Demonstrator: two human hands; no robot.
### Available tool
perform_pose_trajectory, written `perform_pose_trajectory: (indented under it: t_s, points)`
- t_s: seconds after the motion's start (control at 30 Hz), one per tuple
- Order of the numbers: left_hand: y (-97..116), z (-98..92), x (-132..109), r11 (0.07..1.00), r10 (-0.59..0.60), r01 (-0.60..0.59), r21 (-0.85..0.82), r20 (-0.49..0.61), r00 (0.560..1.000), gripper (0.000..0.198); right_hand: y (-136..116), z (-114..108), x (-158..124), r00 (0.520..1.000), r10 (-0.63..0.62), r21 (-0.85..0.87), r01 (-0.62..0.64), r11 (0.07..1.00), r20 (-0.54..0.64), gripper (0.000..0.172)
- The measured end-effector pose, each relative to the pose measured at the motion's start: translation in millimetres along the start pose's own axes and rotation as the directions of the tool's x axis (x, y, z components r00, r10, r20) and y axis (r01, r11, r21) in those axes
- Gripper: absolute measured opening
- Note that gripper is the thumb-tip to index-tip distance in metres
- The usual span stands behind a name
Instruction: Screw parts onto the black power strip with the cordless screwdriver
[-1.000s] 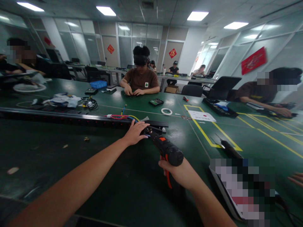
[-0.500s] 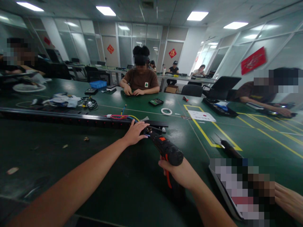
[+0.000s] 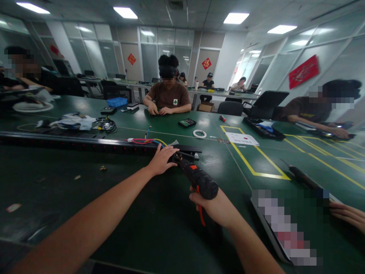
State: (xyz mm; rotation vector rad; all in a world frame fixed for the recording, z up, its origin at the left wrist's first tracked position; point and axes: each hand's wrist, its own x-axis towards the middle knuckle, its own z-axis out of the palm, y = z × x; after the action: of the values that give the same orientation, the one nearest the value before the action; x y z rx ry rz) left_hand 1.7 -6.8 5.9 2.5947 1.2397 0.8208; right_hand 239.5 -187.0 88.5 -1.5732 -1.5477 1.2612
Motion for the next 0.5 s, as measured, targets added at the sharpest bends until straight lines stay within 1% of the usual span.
perform_pose_trajectory:
  t_s: [0.27,0.5]
  points:
    - [-2.0,1.4,0.0,1.000,0.023,-0.023,0.020,-0.010,1.000,0.068,6.3,-1.8,3.6,1.000,0.019,-0.009,-0.019,1.000,-0.002,0.031]
    - [-2.6,2.0,-0.4,1.000,0.025,-0.025,0.016,-0.012,1.000,0.067,2.3,-1.3,1.7,1.000,0.020,-0.012,-0.020,1.000,-0.001,0.028]
